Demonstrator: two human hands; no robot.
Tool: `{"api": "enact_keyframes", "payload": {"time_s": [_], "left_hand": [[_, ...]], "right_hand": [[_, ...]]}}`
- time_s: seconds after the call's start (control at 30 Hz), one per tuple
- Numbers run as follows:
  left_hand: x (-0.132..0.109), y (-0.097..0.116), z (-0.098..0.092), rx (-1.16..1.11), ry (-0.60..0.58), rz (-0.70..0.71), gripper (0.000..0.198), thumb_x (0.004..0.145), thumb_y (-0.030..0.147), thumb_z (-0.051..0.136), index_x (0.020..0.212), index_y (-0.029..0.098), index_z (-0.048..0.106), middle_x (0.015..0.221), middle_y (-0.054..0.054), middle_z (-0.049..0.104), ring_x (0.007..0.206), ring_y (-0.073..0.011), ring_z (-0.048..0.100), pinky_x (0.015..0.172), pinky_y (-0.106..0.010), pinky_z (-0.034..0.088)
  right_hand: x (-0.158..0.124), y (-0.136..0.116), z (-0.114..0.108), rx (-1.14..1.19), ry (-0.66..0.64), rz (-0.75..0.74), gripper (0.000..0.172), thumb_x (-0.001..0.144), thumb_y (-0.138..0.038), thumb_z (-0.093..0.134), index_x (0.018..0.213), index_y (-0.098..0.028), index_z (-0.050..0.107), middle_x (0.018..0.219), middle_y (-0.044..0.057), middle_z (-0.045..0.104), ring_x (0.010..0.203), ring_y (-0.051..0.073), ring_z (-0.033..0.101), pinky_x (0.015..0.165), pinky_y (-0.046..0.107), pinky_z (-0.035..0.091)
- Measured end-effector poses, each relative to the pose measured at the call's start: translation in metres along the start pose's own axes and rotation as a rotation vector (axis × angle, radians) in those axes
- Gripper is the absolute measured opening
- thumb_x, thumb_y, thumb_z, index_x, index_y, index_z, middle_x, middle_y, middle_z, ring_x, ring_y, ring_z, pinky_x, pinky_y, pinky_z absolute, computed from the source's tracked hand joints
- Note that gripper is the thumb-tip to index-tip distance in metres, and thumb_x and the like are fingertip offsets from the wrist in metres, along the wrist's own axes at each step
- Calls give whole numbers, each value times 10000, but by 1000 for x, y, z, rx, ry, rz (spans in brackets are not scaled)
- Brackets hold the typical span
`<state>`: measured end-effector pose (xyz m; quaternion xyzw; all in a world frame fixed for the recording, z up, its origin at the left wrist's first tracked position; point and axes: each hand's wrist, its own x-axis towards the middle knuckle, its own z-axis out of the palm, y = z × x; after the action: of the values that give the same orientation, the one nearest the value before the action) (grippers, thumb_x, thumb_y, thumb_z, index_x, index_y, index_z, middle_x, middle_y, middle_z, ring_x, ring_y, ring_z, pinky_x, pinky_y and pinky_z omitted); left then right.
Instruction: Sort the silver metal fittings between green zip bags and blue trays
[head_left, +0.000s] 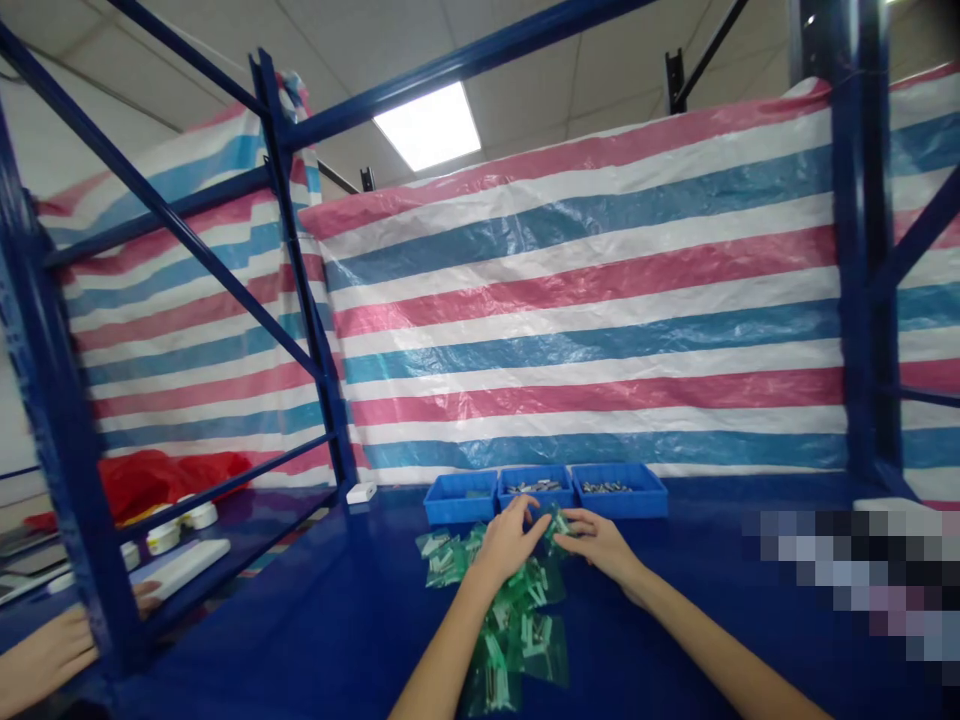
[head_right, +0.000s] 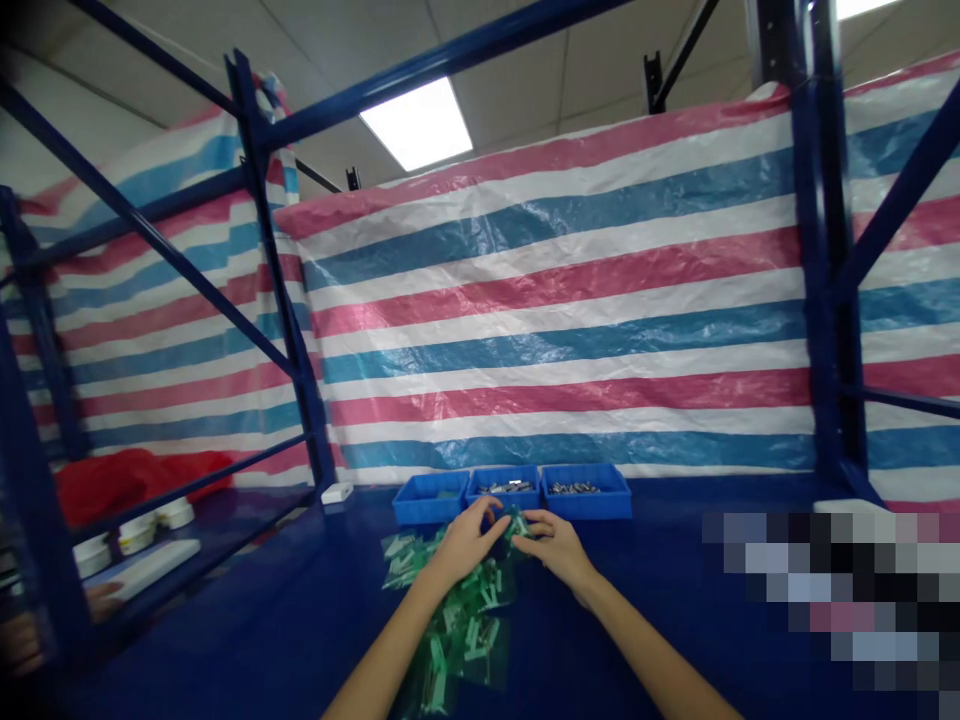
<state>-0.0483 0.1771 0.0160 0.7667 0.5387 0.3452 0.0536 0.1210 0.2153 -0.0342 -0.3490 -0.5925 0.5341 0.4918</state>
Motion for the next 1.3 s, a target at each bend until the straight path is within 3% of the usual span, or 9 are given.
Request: {"api": "enact_keyframes", "payload": {"time_s": [0.1, 0.27, 0.47, 0.63, 0.77, 0.97, 1.17, 1.3], "left_hand": [[5, -4, 7, -91, 28, -23, 345, 812, 500, 470, 931, 196, 580, 834, -12, 574, 706, -143, 529, 646, -244, 398], [12, -5, 13, -362, 59, -52, 320, 769, 475, 543, 743, 157, 520, 650, 29, 499, 547, -94, 460, 535, -207, 363], [14, 1, 19, -559, 25, -171, 392, 723, 537, 571, 770, 156, 490, 515, 61, 445, 401, -77, 428, 422, -195, 321], [14, -3, 25, -651, -6, -159, 439, 668, 524, 641, 833, 160, 460, 494, 77, 461, 407, -80, 458, 442, -189, 342], [14, -8, 25, -657, -10, -101, 432, 654, 512, 663, 780, 159, 448, 545, 61, 492, 432, -90, 498, 456, -199, 371], [16, -11, 25, -671, 48, -123, 472, 629, 505, 682, 855, 151, 466, 525, 77, 472, 401, -90, 474, 429, -204, 363], [17, -12, 22, -656, 36, -90, 445, 621, 480, 702, 856, 115, 601, 552, 36, 495, 453, -86, 459, 467, -213, 383], [17, -7, 11, -521, 29, 8, 326, 645, 436, 703, 787, 143, 704, 735, -37, 554, 555, -88, 475, 525, -214, 386]], "right_hand": [[2, -2, 0, 52, 48, -3, 426, 541, -391, 763, 897, -178, 666, 738, 30, 685, 451, 89, 505, 375, 189, 322], [1, -7, 3, 113, 95, 52, 426, 588, -407, 740, 954, -200, 672, 740, 18, 684, 429, 56, 459, 370, 168, 309], [0, -10, 2, 73, -18, 19, 424, 573, -401, 754, 932, -191, 675, 714, 13, 671, 480, 69, 489, 363, 147, 307], [0, -9, -2, 114, 5, 70, 416, 599, -413, 740, 942, -195, 648, 761, 7, 663, 492, 57, 499, 367, 130, 322], [0, -9, -1, 99, 3, 86, 420, 587, -406, 746, 927, -191, 626, 825, 15, 672, 529, 67, 538, 380, 126, 366], [1, -10, 2, 144, 20, 64, 481, 594, -428, 722, 999, -213, 580, 803, 22, 674, 704, 159, 620, 369, 139, 403], [4, -5, 1, 152, 25, -16, 450, 549, -438, 746, 892, -183, 605, 868, 42, 662, 747, 182, 614, 375, 157, 424], [6, -2, 1, 170, 80, -28, 409, 461, -445, 785, 712, -162, 629, 948, 57, 650, 757, 185, 612, 442, 187, 475]]}}
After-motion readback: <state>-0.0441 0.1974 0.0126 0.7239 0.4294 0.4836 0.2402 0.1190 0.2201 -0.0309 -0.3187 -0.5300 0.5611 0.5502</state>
